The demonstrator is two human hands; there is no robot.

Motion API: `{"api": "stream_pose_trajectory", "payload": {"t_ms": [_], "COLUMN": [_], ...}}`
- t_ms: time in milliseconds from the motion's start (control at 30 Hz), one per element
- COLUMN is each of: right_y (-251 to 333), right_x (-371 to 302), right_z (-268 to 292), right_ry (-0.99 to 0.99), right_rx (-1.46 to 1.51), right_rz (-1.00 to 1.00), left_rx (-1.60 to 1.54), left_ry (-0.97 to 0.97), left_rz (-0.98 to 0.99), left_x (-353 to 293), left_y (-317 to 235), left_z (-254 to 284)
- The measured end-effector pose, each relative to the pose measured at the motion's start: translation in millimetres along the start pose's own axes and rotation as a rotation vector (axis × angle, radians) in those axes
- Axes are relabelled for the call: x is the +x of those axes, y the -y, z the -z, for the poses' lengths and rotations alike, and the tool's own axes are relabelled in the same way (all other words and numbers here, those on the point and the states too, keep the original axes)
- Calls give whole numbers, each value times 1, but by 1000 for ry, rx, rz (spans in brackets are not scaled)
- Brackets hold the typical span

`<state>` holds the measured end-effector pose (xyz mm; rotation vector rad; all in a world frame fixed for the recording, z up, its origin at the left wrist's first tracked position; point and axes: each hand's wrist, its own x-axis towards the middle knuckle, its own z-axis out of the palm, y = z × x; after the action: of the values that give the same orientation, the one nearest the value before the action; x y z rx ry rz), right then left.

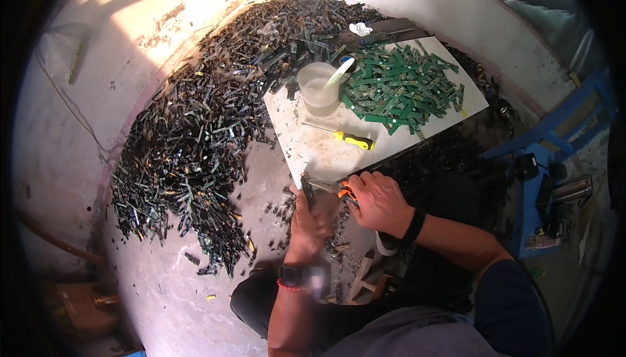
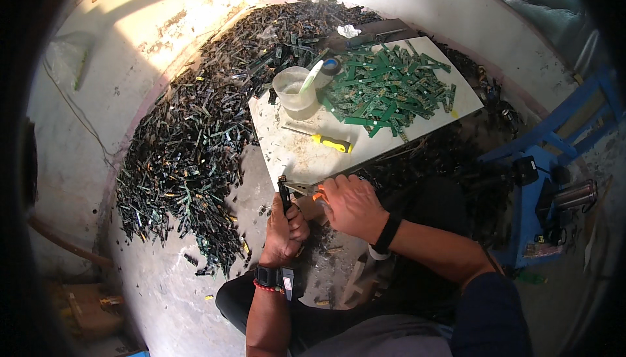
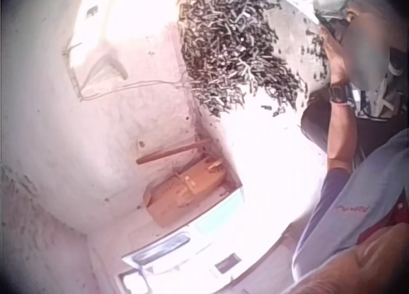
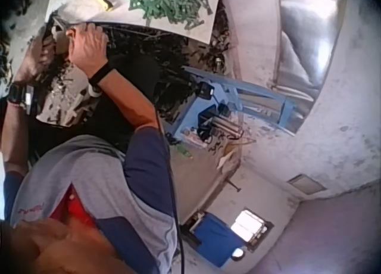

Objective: The person sits on the floor and uses pliers to remove components from small green circuit boards. The removed parts are dropped onto a large pile on the floor, while the processed boards are placed on a nearby table.

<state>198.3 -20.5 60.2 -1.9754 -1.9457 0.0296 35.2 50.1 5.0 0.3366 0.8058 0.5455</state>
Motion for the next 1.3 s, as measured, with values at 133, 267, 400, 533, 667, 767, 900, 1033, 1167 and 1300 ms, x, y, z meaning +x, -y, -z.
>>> {"api": "stream_pose_trajectory", "payload": {"t_ms": [133, 267, 400, 533, 667, 767, 900, 1033, 1167, 1300], "right_y": [-5, -10, -10, -11, -11, -6, 0, 5, 10, 24], "right_x": [1, -5, -4, -5, -4, 1, 12, 18, 20, 19], "right_z": [10, 9, 18, 20, 26, 33, 39, 41, 40, 40], "right_ry": [37, 206, 291, 293, 285, 207, 244, 229, 209, 242], "right_rx": [53, 185, 199, 108, -78, -193, -331, -489, -615, -734], "right_rz": [-1, -108, -110, -61, 6, 79, 137, 192, 242, 268], "left_rx": [-10, 2, -17, -23, -46, -51, -88, -39, 13, 77], "left_ry": [110, 80, 23, 20, 122, 124, 138, 129, 57, 18], "left_rz": [54, 137, 131, 133, 138, 137, 138, 128, 73, -20], "left_x": [-3, -10, -14, -15, -14, -11, -11, -7, -9, -6], "left_y": [-1, -4, -3, -4, -4, -2, 0, 2, 4, 12], "left_z": [7, -1, -5, -9, -11, -10, -9, -7, -13, -13]}}
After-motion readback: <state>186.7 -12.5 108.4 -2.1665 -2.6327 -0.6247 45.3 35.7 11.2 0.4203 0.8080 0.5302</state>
